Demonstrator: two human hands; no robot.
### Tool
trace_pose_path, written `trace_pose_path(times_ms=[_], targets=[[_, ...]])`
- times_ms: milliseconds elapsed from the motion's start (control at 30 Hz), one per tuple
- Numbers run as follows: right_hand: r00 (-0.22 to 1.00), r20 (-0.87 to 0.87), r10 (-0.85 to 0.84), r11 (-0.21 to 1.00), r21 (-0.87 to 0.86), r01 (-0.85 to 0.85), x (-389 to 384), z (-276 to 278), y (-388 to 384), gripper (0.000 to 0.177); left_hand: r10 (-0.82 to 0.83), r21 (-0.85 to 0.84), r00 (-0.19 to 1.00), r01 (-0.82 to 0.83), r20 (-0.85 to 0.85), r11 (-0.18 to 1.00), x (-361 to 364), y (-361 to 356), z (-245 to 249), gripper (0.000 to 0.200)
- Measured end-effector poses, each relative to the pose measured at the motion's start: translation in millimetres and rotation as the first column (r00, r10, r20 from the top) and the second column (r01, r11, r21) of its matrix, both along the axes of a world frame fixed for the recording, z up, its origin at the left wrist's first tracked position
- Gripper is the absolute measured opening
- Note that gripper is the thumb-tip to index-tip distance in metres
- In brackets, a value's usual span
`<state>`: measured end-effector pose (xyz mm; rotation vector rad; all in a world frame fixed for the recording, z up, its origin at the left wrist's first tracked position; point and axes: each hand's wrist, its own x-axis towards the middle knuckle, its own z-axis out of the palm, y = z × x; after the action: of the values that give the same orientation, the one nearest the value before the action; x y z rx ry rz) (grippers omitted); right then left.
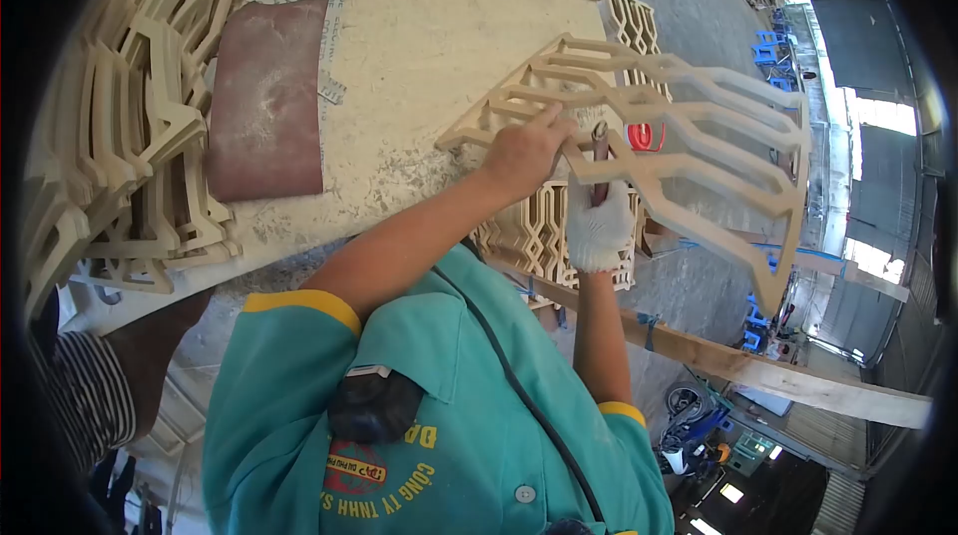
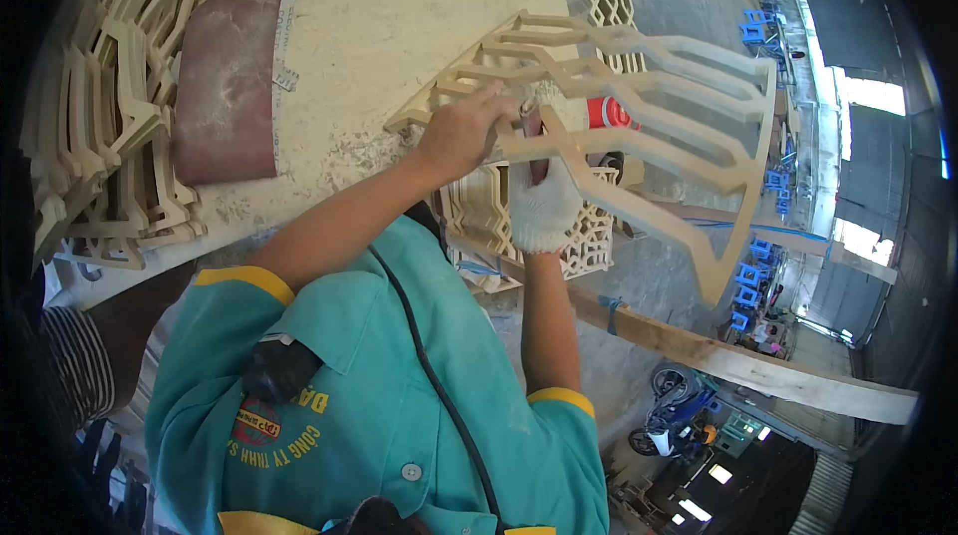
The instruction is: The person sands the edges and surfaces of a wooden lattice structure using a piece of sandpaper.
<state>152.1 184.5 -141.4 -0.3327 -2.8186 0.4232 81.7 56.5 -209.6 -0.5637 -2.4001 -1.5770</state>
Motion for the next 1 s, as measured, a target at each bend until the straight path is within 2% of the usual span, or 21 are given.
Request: trace_pose_path(times_ms=[100,200,300,333,433,533,633,667,733,767,800,900,1000], targets=[[0.998,-0.052,-0.044,0.996,0.076,0.048,1,-9,6,0.028,-0.064,-0.029,0.997,0.065,0.051,0.997,1,0,1,0.04],[0.991,-0.068,-0.114,0.993,0.032,0.117,-4,-10,-10,0.032,-0.058,-0.017,0.997,0.059,0.053,0.998,-1,-4,5,0.035],[0.985,0.067,-0.158,0.96,-0.224,0.17,-10,1,-40,0.034,-0.05,0.026,0.998,0.049,0.028,0.998,-7,-8,4,0.028],[0.963,0.251,-0.095,0.96,-0.232,0.155,-12,20,-42,0.036,-0.069,0.038,0.997,0.068,0.034,0.997,-12,-12,4,0.028],[0.967,0.244,0.072,0.982,-0.189,-0.025,-18,36,-31,0.039,-0.069,0.059,0.997,0.067,0.034,0.996,-20,-18,6,0.027],[0.937,0.263,0.229,0.902,-0.42,-0.103,-23,50,-27,0.035,-0.039,0.121,0.999,0.039,-0.003,0.992,-16,-14,4,0.025],[0.878,0.427,0.217,0.828,-0.557,0.066,-15,25,-16,0.035,0.027,0.166,0.997,-0.016,-0.068,0.986,-16,-15,4,0.03],[0.928,0.303,0.217,0.841,-0.54,-0.02,-12,13,-12,0.03,0.057,0.176,0.995,-0.041,-0.088,0.983,-17,-17,4,0.033],[0.982,0.184,0.036,0.979,-0.206,0.003,-13,7,-19,0.029,-0.007,0.136,1.0,0.01,-0.022,0.991,-17,-22,8,0.031],[0.995,0.094,-0.043,0.999,-0.03,0.046,-13,5,-21,0.029,-0.044,0.118,0.999,0.043,0.008,0.992,-18,-25,10,0.031],[0.997,0.039,-0.068,0.995,0.074,0.065,-16,3,-21,0.027,-0.032,0.113,0.999,0.033,-0.01,0.993,-18,-25,9,0.031],[0.996,0.035,-0.088,0.995,0.059,0.085,-23,-1,-21,0.03,0.017,0.135,0.999,-0.01,-0.048,0.991,-20,-23,7,0.032],[0.946,0.32,0.053,0.993,-0.118,-0.016,-24,19,-36,0.034,0.042,0.178,0.999,-0.039,-0.013,0.983,-22,-24,8,0.036]])
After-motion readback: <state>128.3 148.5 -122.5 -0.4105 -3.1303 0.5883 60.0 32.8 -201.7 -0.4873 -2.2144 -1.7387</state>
